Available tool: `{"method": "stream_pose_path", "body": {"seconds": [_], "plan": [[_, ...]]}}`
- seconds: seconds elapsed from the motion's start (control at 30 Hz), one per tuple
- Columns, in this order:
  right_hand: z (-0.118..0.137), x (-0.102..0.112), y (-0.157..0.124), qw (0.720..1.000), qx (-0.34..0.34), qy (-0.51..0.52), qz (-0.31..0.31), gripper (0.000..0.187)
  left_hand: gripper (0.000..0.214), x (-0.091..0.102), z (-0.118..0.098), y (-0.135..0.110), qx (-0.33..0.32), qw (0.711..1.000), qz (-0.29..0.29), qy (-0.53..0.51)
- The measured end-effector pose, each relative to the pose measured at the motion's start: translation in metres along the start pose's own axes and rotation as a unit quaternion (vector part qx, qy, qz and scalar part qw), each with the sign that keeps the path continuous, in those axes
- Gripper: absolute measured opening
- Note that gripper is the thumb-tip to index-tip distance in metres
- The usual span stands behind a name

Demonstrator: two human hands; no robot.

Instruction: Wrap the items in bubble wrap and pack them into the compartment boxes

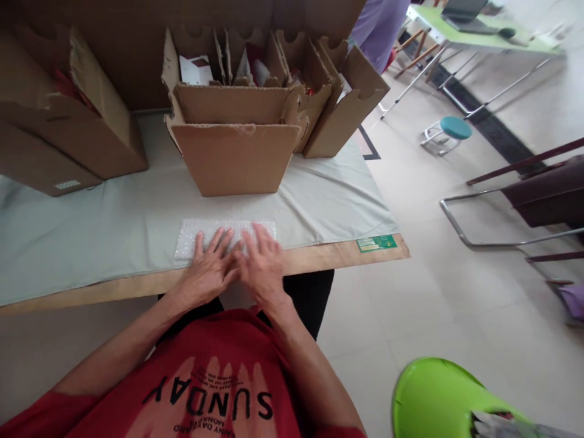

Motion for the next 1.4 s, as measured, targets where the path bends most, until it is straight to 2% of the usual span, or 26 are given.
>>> {"method": "stream_pose_path", "body": {"seconds": [0.1,0.17,0.23,0.3,0.43,0.53,0.67,0.73,0.8,0.9,1.03,1.13,1.2,1.27,1.33,1.4], "plan": [[0.031,-0.031,0.013,0.99,0.055,0.066,0.115,0.051,0.066,0.001,-0.003,0.0,-0.01,1.0,0.001,-0.008],[0.03,-0.043,0.014,0.986,0.04,0.076,0.142,0.056,0.066,0.002,-0.002,0.001,-0.007,1.0,0.003,-0.007],[0.017,-0.045,0.009,0.988,0.014,0.061,0.138,0.058,0.062,0.003,0.003,0.0,-0.003,1.0,-0.001,-0.007],[0.001,-0.041,-0.001,0.991,0.0,0.032,0.127,0.057,0.059,0.006,0.015,-0.005,0.007,1.0,-0.011,-0.005],[-0.027,-0.024,-0.025,0.994,-0.018,-0.02,0.101,0.053,0.054,0.014,0.054,-0.024,0.058,0.997,-0.043,-0.005],[-0.044,-0.005,-0.037,0.997,-0.049,-0.034,0.056,0.045,0.049,0.027,0.083,-0.039,0.088,0.992,-0.088,-0.034],[-0.066,0.022,-0.037,0.993,-0.112,-0.036,-0.011,0.037,0.041,0.053,0.123,-0.045,0.183,0.962,-0.189,-0.069],[-0.073,0.026,-0.027,0.99,-0.137,-0.044,-0.001,0.034,0.036,0.059,0.135,-0.037,0.235,0.951,-0.193,-0.055],[-0.077,0.021,-0.013,0.985,-0.157,-0.064,0.039,0.031,0.032,0.058,0.137,-0.025,0.259,0.95,-0.171,-0.03],[-0.079,0.009,0.004,0.974,-0.188,-0.09,0.093,0.026,0.027,0.052,0.13,-0.007,0.269,0.953,-0.14,-0.001],[-0.078,-0.002,0.013,0.974,-0.195,-0.053,0.102,0.013,0.018,0.044,0.117,0.005,0.266,0.958,-0.108,-0.023],[-0.075,-0.003,0.01,0.98,-0.176,-0.018,0.087,0.013,0.015,0.045,0.112,0.004,0.265,0.954,-0.12,-0.074],[-0.073,0.003,0.006,0.984,-0.17,0.003,0.049,0.013,0.013,0.047,0.113,-0.002,0.277,0.942,-0.132,-0.139],[-0.074,0.009,-0.002,0.983,-0.175,0.056,0.005,0.014,0.013,0.046,0.116,-0.009,0.288,0.916,-0.13,-0.247],[-0.075,0.012,-0.01,0.97,-0.188,0.149,-0.027,0.016,0.018,0.043,0.116,-0.016,0.283,0.87,-0.114,-0.388],[-0.078,0.014,-0.016,0.942,-0.207,0.261,-0.045,0.019,0.041,0.043,0.115,-0.021,0.27,0.805,-0.098,-0.519]]}}
Point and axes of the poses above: each hand's wrist, its own y-axis towards the middle knuckle, its own x-axis out of the back of the hand, z = x × y, the point moved 8 cm from there along y, towards the middle knuckle, and after that the axes turned 9 degrees about x, right-handed, at the moved point
